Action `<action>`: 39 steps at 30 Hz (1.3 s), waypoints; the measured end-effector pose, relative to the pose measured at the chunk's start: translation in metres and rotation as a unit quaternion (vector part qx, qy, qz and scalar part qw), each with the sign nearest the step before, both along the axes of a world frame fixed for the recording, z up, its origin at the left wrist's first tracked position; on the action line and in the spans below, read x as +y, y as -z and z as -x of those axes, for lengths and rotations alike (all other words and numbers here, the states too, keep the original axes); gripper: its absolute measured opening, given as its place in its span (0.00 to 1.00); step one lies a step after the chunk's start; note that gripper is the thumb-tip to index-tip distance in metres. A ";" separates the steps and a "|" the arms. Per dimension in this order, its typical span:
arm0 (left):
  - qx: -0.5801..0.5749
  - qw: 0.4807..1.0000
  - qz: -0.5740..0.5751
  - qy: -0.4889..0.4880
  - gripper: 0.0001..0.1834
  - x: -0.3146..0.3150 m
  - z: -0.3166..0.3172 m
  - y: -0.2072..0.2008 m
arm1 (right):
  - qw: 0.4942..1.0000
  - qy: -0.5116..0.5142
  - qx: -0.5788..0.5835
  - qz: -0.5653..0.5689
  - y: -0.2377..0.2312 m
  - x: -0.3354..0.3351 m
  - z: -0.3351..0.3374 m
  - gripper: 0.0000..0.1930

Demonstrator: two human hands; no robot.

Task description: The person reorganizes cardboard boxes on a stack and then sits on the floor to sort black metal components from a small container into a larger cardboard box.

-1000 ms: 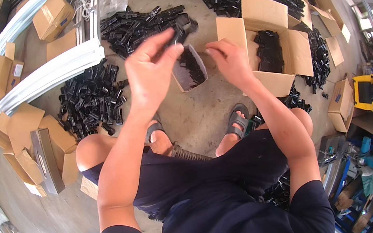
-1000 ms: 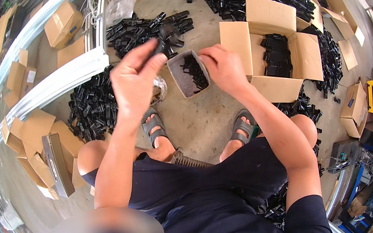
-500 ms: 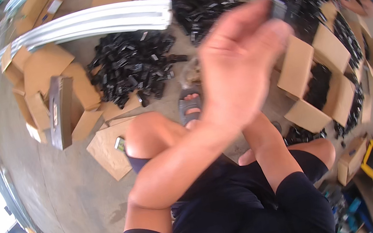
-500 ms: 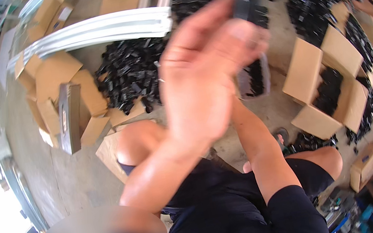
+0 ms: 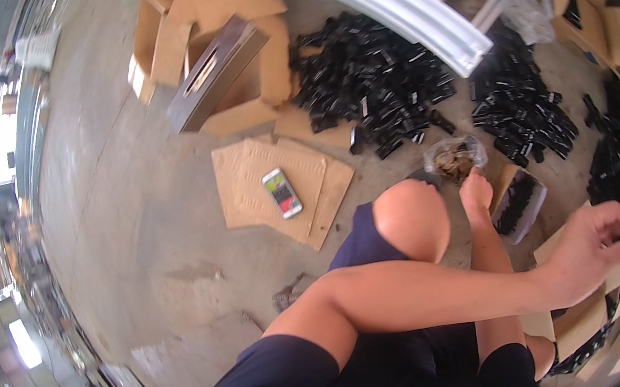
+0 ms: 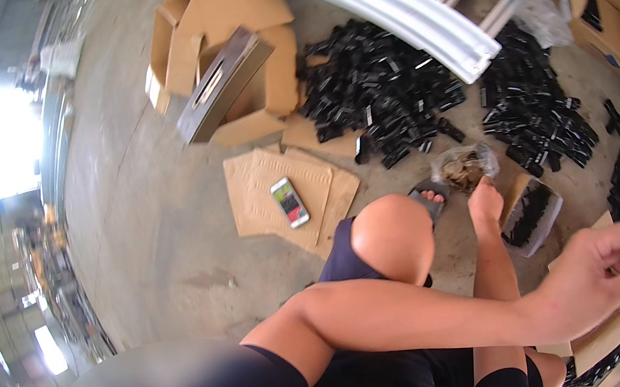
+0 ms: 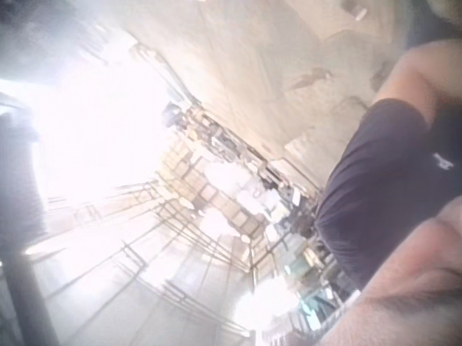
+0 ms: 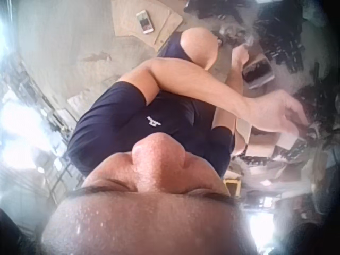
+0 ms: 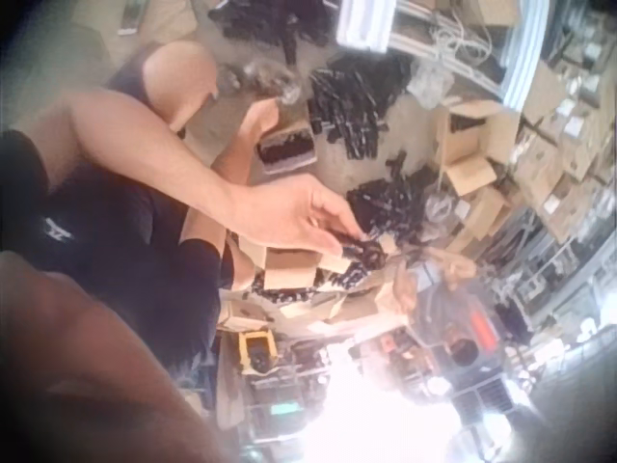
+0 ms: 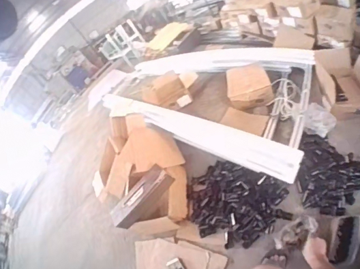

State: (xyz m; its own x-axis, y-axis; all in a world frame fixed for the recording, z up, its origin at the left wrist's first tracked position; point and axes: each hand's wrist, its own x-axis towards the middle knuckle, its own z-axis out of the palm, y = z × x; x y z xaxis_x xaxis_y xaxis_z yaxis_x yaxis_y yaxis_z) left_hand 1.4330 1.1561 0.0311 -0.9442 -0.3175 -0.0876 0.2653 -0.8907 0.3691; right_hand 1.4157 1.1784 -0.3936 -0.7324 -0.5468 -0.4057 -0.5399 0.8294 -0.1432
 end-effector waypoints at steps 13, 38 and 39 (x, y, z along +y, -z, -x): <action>-0.016 0.996 0.014 -0.084 0.11 0.006 -0.004 -0.001 | 0.974 0.066 -0.018 0.218 -0.050 0.031 0.006 0.12; -0.092 0.973 0.143 0.156 0.16 0.070 -0.017 0.022 | 0.705 0.162 0.234 0.649 -0.391 0.187 0.005 0.09; -0.086 0.972 0.147 0.164 0.16 0.072 -0.017 0.023 | 0.702 0.165 0.231 0.653 -0.389 0.192 0.005 0.09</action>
State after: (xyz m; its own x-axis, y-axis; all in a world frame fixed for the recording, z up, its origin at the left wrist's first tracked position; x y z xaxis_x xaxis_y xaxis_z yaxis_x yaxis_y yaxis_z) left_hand 1.4498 1.2284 0.0079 -0.9783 -0.0381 -0.2035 -0.1022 -0.7660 0.6347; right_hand 1.4106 1.3700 -0.0042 -0.7957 -0.0008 0.6056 -0.5875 0.2442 -0.7715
